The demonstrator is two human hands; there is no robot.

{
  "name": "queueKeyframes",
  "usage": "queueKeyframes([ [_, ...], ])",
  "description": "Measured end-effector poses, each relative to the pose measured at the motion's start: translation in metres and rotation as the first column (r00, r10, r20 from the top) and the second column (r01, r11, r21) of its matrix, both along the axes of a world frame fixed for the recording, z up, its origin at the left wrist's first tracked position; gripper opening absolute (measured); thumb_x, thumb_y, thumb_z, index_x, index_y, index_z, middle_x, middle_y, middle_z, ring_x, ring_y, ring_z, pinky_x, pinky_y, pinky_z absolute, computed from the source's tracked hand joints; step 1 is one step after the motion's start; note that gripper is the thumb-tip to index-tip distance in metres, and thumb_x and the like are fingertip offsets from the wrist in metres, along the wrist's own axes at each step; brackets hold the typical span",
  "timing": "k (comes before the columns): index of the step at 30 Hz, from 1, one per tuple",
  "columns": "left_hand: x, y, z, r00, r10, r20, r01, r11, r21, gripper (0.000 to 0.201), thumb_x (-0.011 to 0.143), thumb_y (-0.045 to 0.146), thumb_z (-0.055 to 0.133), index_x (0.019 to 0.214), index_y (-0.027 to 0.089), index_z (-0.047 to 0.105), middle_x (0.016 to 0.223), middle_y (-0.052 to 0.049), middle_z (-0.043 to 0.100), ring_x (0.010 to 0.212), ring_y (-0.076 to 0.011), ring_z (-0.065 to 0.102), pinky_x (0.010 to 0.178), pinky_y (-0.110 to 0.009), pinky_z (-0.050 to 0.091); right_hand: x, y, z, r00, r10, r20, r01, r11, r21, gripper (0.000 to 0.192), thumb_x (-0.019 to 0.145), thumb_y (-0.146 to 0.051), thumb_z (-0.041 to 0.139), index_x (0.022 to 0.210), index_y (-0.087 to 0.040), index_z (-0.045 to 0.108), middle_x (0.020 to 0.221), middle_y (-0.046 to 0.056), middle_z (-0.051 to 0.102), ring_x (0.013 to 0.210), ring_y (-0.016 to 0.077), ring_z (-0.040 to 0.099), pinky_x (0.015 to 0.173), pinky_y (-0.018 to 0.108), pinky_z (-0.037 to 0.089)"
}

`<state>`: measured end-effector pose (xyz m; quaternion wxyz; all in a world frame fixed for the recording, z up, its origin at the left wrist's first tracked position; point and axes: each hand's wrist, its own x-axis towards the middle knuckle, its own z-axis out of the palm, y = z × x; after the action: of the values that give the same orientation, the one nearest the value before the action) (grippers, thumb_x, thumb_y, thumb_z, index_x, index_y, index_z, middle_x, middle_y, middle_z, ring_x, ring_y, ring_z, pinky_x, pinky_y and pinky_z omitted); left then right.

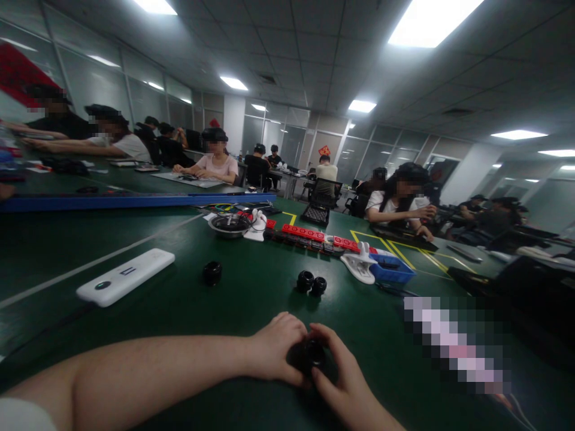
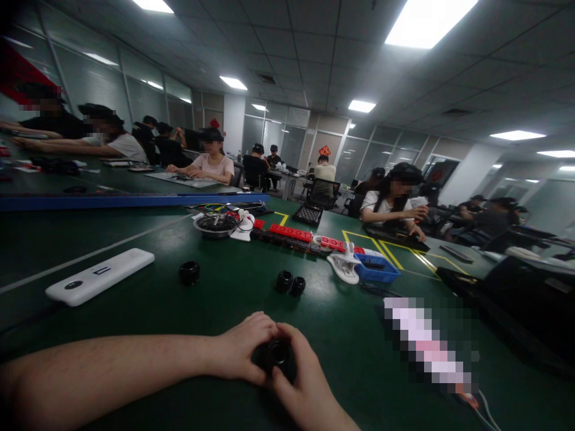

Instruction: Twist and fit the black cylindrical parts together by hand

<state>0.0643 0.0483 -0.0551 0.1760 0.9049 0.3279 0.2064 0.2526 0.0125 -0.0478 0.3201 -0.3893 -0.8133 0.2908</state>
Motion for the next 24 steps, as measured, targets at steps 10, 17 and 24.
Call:
queueKeyframes([
  [10,0.002,0.001,-0.0022,0.999,0.002,-0.042,-0.001,0.999,0.033,0.041,0.062,0.047,0.068,0.088,0.02,0.054,0.097,-0.002,0.054,0.09,-0.022,0.048,0.085,-0.034,0.036,-0.0015,0.0029,-0.0049,0.995,-0.102,-0.015,0.102,0.994,0.028,0.052,0.074,-0.028,0.057,0.121,-0.019,0.035,0.109,0.01,0.053,0.102,0.0246,0.052,0.089,0.041,0.042],
  [17,0.0008,0.0009,-0.0018,0.999,0.006,-0.05,-0.005,1.0,0.024,0.046,0.059,0.046,0.071,0.092,0.02,0.053,0.099,-0.002,0.053,0.091,-0.0215,0.048,0.085,-0.033,0.036,-0.003,0.0023,-0.0043,0.997,-0.082,0.011,0.082,0.996,0.018,0.049,0.072,-0.018,0.054,0.118,-0.019,0.037,0.112,0.011,0.052,0.105,0.0235,0.051,0.092,0.041,0.041],
  [24,-0.0001,0.0003,-0.0013,0.999,0.008,-0.039,-0.006,0.999,0.039,0.043,0.061,0.045,0.068,0.091,0.019,0.053,0.097,-0.003,0.053,0.091,-0.0218,0.048,0.085,-0.033,0.037,-0.001,-0.0003,-0.0016,0.999,-0.043,0.008,0.043,0.999,0.003,0.06,0.075,-0.027,0.055,0.127,-0.018,0.028,0.124,0.014,0.046,0.114,0.0259,0.045,0.097,0.045,0.036],
])
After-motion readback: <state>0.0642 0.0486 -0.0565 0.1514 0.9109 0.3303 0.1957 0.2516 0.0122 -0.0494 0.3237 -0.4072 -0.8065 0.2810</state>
